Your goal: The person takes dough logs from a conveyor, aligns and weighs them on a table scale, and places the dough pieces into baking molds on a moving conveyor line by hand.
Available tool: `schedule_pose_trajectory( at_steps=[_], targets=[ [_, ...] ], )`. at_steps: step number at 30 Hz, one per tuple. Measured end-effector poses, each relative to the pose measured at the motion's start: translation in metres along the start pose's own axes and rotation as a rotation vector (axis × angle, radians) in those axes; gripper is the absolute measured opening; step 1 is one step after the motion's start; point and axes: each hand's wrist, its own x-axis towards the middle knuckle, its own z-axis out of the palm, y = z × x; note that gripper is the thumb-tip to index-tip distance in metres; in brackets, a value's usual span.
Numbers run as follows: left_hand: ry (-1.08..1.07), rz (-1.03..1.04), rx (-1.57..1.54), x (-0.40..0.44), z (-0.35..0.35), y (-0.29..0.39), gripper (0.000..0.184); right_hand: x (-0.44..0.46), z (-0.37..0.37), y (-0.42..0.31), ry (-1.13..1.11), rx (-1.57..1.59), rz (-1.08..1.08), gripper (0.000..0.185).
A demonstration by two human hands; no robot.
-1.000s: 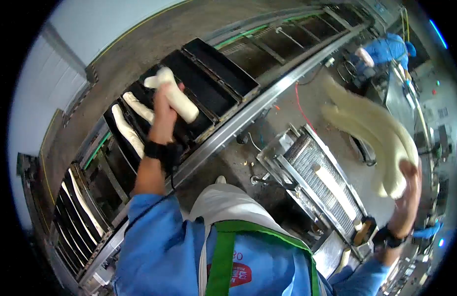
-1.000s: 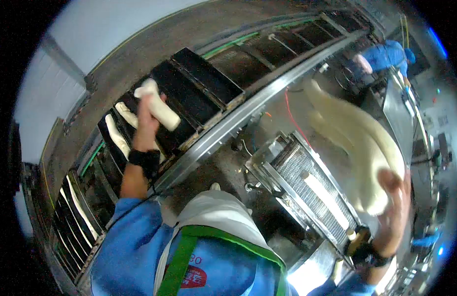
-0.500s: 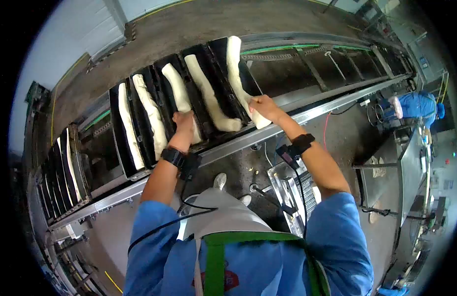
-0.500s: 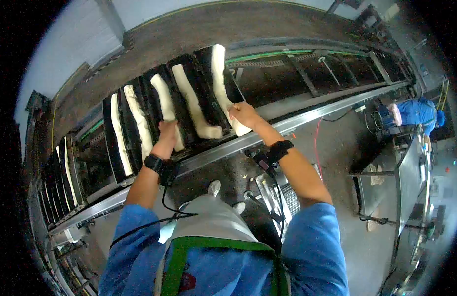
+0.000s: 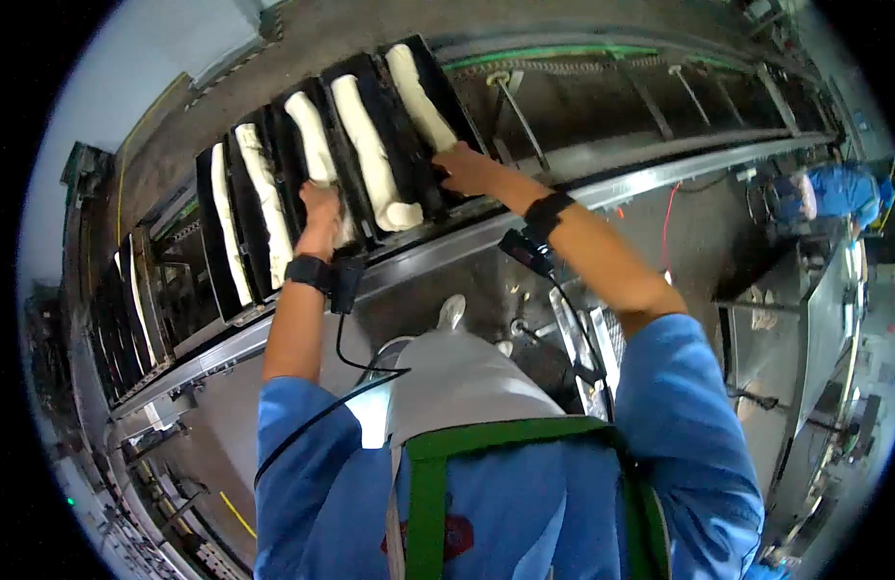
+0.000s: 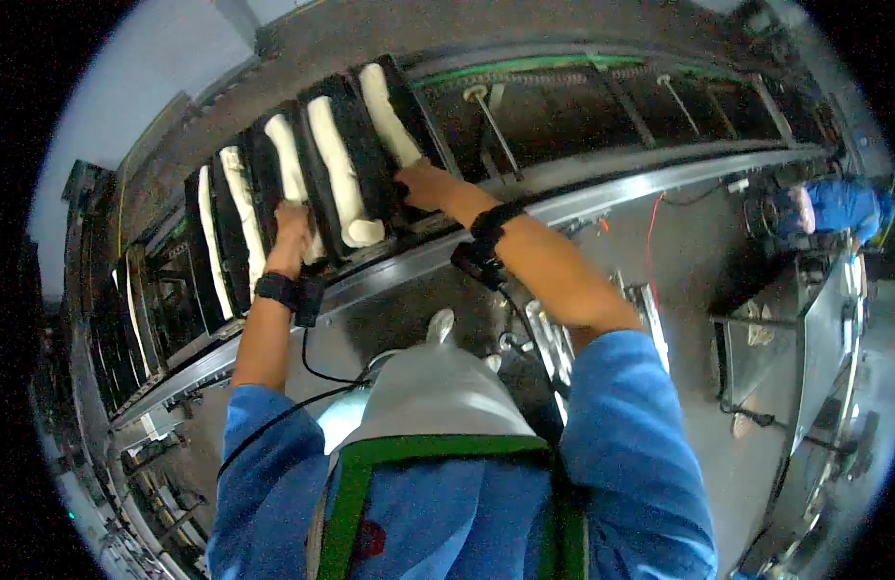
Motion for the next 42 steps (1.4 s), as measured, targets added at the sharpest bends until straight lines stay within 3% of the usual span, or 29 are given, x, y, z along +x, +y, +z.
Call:
schedule_pose_trajectory(
  at_steps=[1, 3, 4, 5, 6, 7, 8, 10, 11, 12, 14, 15, 16, 18, 19, 20, 22, 25, 26, 27, 28, 29, 30, 31, 33, 36, 38, 41, 42],
  targets=[
    [-0.02, 0.001, 0.014, -0.011, -0.001, 0.006, 0.043, -0.014, -0.014, -0.008, -0.001, 0.015, 0.02, 0.037],
    [0.166, 0.52, 0.31, -0.054, -0.017, 0.069, 0.045, -0.062, -0.06, -0.009, -0.11, 0.352, 0.057, 0.037],
    [0.244, 0.796, 0.435, -0.073, -0.022, 0.104, 0.046, -0.092, -0.063, 0.014, 0.037, 0.39, 0.026, 0.033],
    [-0.137, 0.655, 0.544, -0.088, -0.037, 0.136, 0.041, -0.136, -0.08, 0.044, 0.002, 0.554, 0.209, 0.032],
    [-0.5, 0.505, 0.639, -0.094, -0.044, 0.15, 0.036, -0.163, -0.072, 0.079, 0.015, 0.514, 0.31, 0.031],
    [-0.483, 0.652, 0.698, -0.081, -0.042, 0.138, 0.033, -0.188, -0.075, 0.091, -0.032, 0.579, 0.479, 0.035],
    [-0.461, 0.801, 0.749, -0.063, -0.042, 0.124, 0.03, -0.226, -0.052, 0.115, -0.005, 0.415, 0.501, 0.038],
    [-0.615, 0.684, 0.903, -0.045, -0.041, 0.124, 0.03, -0.291, -0.011, 0.127, 0.023, 0.25, 0.569, 0.042],
    [-0.676, 0.787, 0.841, -0.013, -0.031, 0.098, 0.034, -0.316, -0.003, 0.116, -0.067, 0.219, 0.683, 0.047],
    [-0.724, 0.63, 0.903, -0.003, -0.033, 0.099, 0.043, -0.328, 0.008, 0.108, -0.161, 0.199, 0.764, 0.053],
    [-0.816, 0.581, 0.705, 0.025, -0.04, 0.082, 0.056, -0.343, 0.035, 0.09, 0.045, 0.044, 0.749, 0.061],
    [-0.9, 0.205, 0.547, -0.002, -0.048, 0.116, 0.069, -0.333, 0.038, 0.082, 0.016, -0.047, 0.898, 0.066],
    [-0.938, 0.186, 0.353, 0.016, -0.056, 0.091, 0.072, -0.329, 0.039, 0.078, 0.02, -0.043, 0.907, 0.066],
    [-0.792, 0.633, 0.498, 0.028, -0.066, 0.054, 0.073, -0.323, 0.041, 0.071, 0.262, -0.093, 0.958, 0.066],
    [-0.57, 0.794, 0.725, 0.025, -0.066, 0.045, 0.073, -0.319, 0.037, 0.066, 0.273, -0.11, 1.009, 0.065],
    [-0.424, 0.735, 0.771, 0.022, -0.065, 0.037, 0.069, -0.324, 0.041, 0.063, 0.283, -0.108, 1.022, 0.065],
    [-0.311, 0.828, 0.82, 0.036, -0.064, 0.016, 0.063, -0.334, 0.046, 0.062, 0.338, -0.13, 1.069, 0.064],
    [-0.534, 0.646, 0.642, 0.04, -0.09, 0.01, 0.056, -0.339, 0.055, 0.071, 0.244, -0.087, 1.201, 0.046],
    [-0.55, 0.547, 0.612, 0.044, -0.108, -0.004, 0.055, -0.354, 0.083, 0.089, 0.275, -0.147, 1.065, 0.045],
    [-0.633, 0.449, 0.797, 0.03, -0.134, 0.02, 0.055, -0.344, 0.052, 0.059, 0.245, 0.022, 1.045, 0.042],
    [-0.696, 0.314, 0.778, 0.031, -0.167, 0.026, 0.057, -0.341, 0.032, 0.032, 0.169, 0.246, 1.117, 0.041],
    [-0.778, 0.28, 1.025, 0.02, -0.2, 0.066, 0.057, -0.342, 0.018, 0.005, 0.292, 0.352, 1.078, 0.04],
    [-0.72, 0.228, 0.917, 0.025, -0.239, 0.079, 0.056, -0.344, 0.002, -0.022, 0.415, 0.454, 1.029, 0.039],
    [-0.573, 0.354, 0.999, 0.021, -0.274, 0.099, 0.053, -0.344, -0.019, -0.048, 0.47, 0.65, 1.01, 0.039],
    [-0.46, 0.575, 0.792, 0.053, -0.327, 0.114, 0.044, -0.335, -0.072, -0.114, 0.612, 1.125, 0.949, 0.036],
    [-0.498, 0.693, 0.522, 0.011, -0.357, 0.195, 0.036, -0.328, -0.121, -0.214, 0.629, 1.14, 1.009, 0.035],
    [-0.611, 0.983, 0.542, -0.013, -0.347, 0.215, 0.033, -0.331, -0.127, -0.262, 0.714, 1.164, 1.04, 0.036],
    [-0.685, 1.08, 0.564, -0.046, -0.282, 0.215, 0.032, -0.338, -0.099, -0.274, 0.958, 0.908, 1.001, 0.035],
    [-0.797, 1.152, 0.492, -0.045, -0.233, 0.208, 0.032, -0.336, -0.086, -0.288, 1.038, 0.925, 1.037, 0.034]
  ],
)
